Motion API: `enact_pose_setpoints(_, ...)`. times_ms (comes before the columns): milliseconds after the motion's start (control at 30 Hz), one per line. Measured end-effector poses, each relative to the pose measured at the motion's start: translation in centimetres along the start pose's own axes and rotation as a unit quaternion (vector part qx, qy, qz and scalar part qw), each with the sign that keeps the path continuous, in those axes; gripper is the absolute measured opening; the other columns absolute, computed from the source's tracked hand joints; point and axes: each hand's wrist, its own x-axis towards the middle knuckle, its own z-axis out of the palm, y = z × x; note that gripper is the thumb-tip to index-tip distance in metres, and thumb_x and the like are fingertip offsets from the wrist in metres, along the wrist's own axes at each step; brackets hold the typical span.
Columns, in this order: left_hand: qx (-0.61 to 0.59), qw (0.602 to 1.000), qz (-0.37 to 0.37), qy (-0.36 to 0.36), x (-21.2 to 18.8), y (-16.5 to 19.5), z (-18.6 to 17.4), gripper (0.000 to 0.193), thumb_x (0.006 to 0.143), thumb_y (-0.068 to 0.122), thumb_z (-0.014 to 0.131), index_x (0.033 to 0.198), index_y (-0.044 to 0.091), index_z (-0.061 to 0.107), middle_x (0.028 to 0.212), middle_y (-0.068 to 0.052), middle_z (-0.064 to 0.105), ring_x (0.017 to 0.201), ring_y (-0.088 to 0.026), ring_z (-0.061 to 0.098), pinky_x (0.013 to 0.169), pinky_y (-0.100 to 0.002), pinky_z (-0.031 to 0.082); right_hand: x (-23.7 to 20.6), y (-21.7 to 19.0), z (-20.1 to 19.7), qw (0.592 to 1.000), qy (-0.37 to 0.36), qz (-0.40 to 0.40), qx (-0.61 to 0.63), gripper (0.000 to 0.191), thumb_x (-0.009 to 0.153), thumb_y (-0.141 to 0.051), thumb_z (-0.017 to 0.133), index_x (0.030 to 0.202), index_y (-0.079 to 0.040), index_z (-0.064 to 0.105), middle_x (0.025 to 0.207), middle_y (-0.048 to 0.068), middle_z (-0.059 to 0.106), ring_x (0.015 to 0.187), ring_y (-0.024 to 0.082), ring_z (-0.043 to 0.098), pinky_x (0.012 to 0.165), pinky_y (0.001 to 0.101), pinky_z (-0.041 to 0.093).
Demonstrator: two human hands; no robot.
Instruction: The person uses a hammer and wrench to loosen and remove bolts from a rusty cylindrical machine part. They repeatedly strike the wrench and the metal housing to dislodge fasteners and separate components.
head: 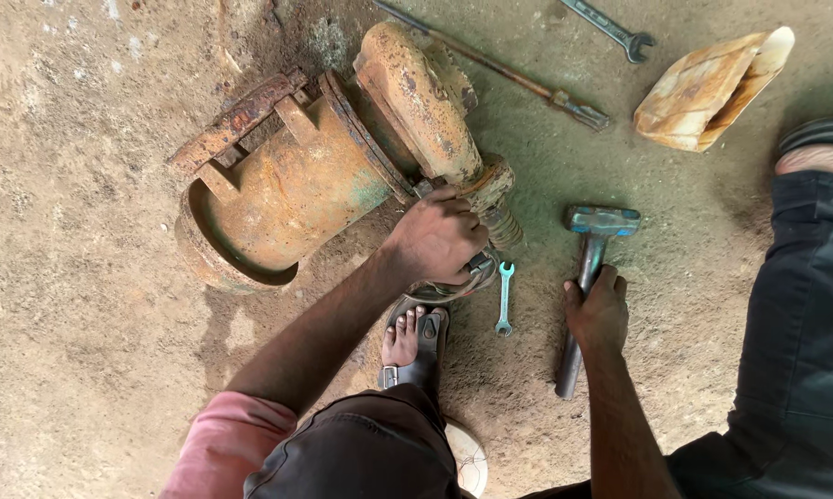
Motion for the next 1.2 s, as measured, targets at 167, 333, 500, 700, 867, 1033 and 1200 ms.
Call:
enact_pose_setpoints(167,0.011,1.0,-0.004,0.011,0.4,-0.1,0.4,0.032,0.068,0.038,0.078,0.074,0.01,0.065,0.064,-0.002,0.063,0.068,-0.016,0.063,0.084,-0.036,0.056,-0.2,-0.1,-0.1,1.0,0.004,-0.002,0.008,0.059,0.091,-0.029,0.078,0.129,0.0,0.044,0.118,0.024,0.055,0.096,0.043,0.065,0.08,0.0546,0.055)
enact_pose_setpoints(333,0.025,1.0,-0.012,0.004,0.7,-0.2,0.6,0.025,0.072,0.033,0.074,0.066,0.012,0.06,0.059,0.001,0.059,0.063,-0.014,0.06,0.077,-0.035,0.057,-0.2,-0.6,-0.5,1.0,-0.007,0.011,0.016,0.06,0.091,-0.028,0.078,0.13,0.001,0.044,0.119,0.023,0.054,0.099,0.042,0.065,0.082,0.0542,0.056)
enact_pose_setpoints(500,0.004,0.997,-0.028,-0.066,1.1,-0.4,-0.1,0.028,0.082,0.037,0.071,0.069,0.014,0.063,0.057,-0.001,0.059,0.055,-0.014,0.059,0.067,-0.034,0.058,-0.2,-0.5,-0.7,0.999,-0.033,0.036,0.012,0.06,0.093,-0.028,0.076,0.132,0.002,0.042,0.122,0.023,0.053,0.099,0.04,0.066,0.082,0.0538,0.057)
enact_pose_setpoints(700,0.01,0.998,-0.006,-0.063,1.2,-0.7,-1.1,0.02,0.081,0.036,0.067,0.081,0.016,0.068,0.06,0.0,0.06,0.055,-0.013,0.06,0.067,-0.033,0.06,-0.2,0.1,0.0,1.0,0.012,-0.022,0.018,0.052,0.093,-0.025,0.076,0.128,0.002,0.048,0.121,0.023,0.055,0.099,0.041,0.065,0.081,0.0528,0.056)
enact_pose_setpoints(867,-0.008,0.987,0.021,0.157,1.8,-0.9,-0.3,0.022,0.088,0.036,0.063,0.076,0.019,0.062,0.057,0.001,0.053,0.05,-0.013,0.054,0.052,-0.032,0.055,-1.4,-0.1,-1.9,0.993,0.029,0.005,0.114,0.034,0.098,-0.017,0.07,0.118,0.006,0.053,0.092,0.018,0.063,0.07,0.029,0.066,0.06,0.0436,0.056)
enact_pose_setpoints(1033,0.043,0.996,-0.025,0.08,2.1,-1.1,1.2,0.015,0.078,0.02,0.058,0.07,0.024,0.045,0.059,0.006,0.041,0.051,-0.008,0.044,0.043,-0.027,0.047,-5.4,-3.1,-2.6,0.845,0.015,0.047,0.533,0.009,0.09,-0.007,0.066,0.095,-0.005,0.058,0.066,0.006,0.06,0.042,0.014,0.054,0.035,0.0304,0.045)
enact_pose_setpoints(1200,-0.189,0.974,-0.08,0.091,2.5,-1.1,1.1,0.032,0.085,0.015,0.054,0.056,0.021,0.042,0.049,0.005,0.038,0.04,-0.01,0.039,0.034,-0.027,0.04,-9.7,-6.6,0.1,0.803,0.059,-0.029,0.593,0.014,0.088,0.001,0.068,0.08,-0.008,0.061,0.058,0.008,0.059,0.04,0.012,0.056,0.034,0.0257,0.048)
